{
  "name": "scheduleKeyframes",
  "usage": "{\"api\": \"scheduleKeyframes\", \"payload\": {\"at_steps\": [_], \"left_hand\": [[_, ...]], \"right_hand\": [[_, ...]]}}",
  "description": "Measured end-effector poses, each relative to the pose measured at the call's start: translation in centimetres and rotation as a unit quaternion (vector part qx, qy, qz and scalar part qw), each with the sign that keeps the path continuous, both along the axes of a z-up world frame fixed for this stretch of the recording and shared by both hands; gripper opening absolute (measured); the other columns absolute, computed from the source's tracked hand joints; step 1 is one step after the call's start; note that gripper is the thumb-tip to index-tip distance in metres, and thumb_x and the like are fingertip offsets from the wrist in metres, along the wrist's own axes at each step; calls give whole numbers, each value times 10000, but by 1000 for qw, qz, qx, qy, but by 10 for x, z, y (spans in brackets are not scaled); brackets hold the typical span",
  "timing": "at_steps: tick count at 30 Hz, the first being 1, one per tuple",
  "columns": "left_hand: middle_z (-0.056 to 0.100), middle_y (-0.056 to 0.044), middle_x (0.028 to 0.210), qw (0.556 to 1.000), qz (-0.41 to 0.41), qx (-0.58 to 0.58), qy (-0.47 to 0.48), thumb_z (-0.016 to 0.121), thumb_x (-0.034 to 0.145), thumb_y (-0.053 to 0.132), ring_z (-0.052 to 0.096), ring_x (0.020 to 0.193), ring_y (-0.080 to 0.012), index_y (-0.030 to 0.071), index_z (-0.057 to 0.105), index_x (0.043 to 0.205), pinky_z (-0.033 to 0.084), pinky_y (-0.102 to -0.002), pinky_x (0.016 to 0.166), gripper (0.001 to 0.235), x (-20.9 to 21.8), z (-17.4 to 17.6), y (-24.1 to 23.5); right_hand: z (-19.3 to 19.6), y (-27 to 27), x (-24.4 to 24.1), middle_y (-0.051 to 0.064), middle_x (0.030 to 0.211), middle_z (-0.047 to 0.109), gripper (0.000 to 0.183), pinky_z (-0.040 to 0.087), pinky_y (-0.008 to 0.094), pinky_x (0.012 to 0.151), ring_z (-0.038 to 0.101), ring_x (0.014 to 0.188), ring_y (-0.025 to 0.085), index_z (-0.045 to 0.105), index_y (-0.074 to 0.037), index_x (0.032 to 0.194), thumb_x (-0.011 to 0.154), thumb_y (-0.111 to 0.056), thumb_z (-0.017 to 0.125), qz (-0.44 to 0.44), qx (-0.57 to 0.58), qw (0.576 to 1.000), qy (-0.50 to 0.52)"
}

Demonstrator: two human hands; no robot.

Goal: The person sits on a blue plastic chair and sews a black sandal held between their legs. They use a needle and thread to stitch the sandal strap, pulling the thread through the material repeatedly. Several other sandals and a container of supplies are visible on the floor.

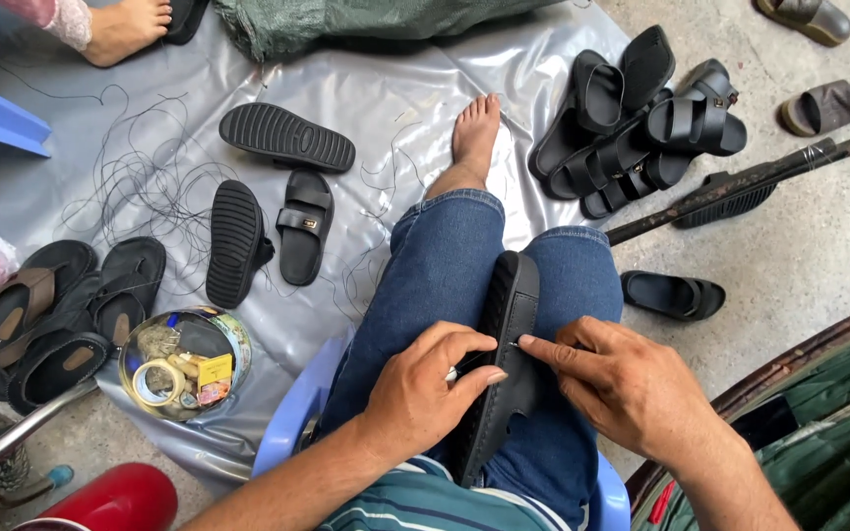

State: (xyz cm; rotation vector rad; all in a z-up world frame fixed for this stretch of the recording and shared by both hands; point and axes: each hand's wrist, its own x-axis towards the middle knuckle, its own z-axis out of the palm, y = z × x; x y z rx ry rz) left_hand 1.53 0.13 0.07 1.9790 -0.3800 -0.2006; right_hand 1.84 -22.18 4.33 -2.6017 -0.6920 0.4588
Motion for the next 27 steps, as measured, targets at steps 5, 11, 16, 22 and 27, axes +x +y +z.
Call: {"api": "scheduleKeyframes", "payload": {"at_steps": [5,11,16,22,27], "left_hand": [[607,-1,944,1000,16,-12,-11,700,767,225,642,787,-152,144,602,983,535,-289,648,250,-3,-5,-2],[630,-49,956,993,55,-42,-92,709,773,134,660,836,-165,77,637,983,561,-254,725,230,-12,-3,-8],[631,-80,994,985,79,-46,-146,724,781,83,678,823,-174,85,632,1032,578,-255,682,267,-18,-11,-9],[626,-73,966,983,75,-41,-165,707,808,117,665,800,-177,90,639,1001,573,-268,692,207,-17,-14,-7],[620,-88,978,978,68,-83,-178,743,793,73,682,830,-191,92,602,1051,597,-261,706,294,-16,-19,-9]], "right_hand": [[-2,0,0,-36,886,553,464,480,313,592,593,705,167,518,-307,1247,797,-201,531,11,-20,1000,-17],[17,25,-9,-33,920,526,435,532,355,520,575,690,200,513,-287,1230,795,-277,498,10,-190,981,-45],[10,27,-8,-55,824,500,372,484,302,433,559,616,173,567,-275,1140,769,-254,542,23,-195,972,-129],[-6,21,-8,-42,772,551,293,451,283,478,577,627,124,640,-238,1077,812,-140,567,-64,26,993,-95],[-13,16,-8,-49,748,557,281,451,238,508,564,625,80,650,-228,1049,796,-117,596,-68,40,992,-103]]}}
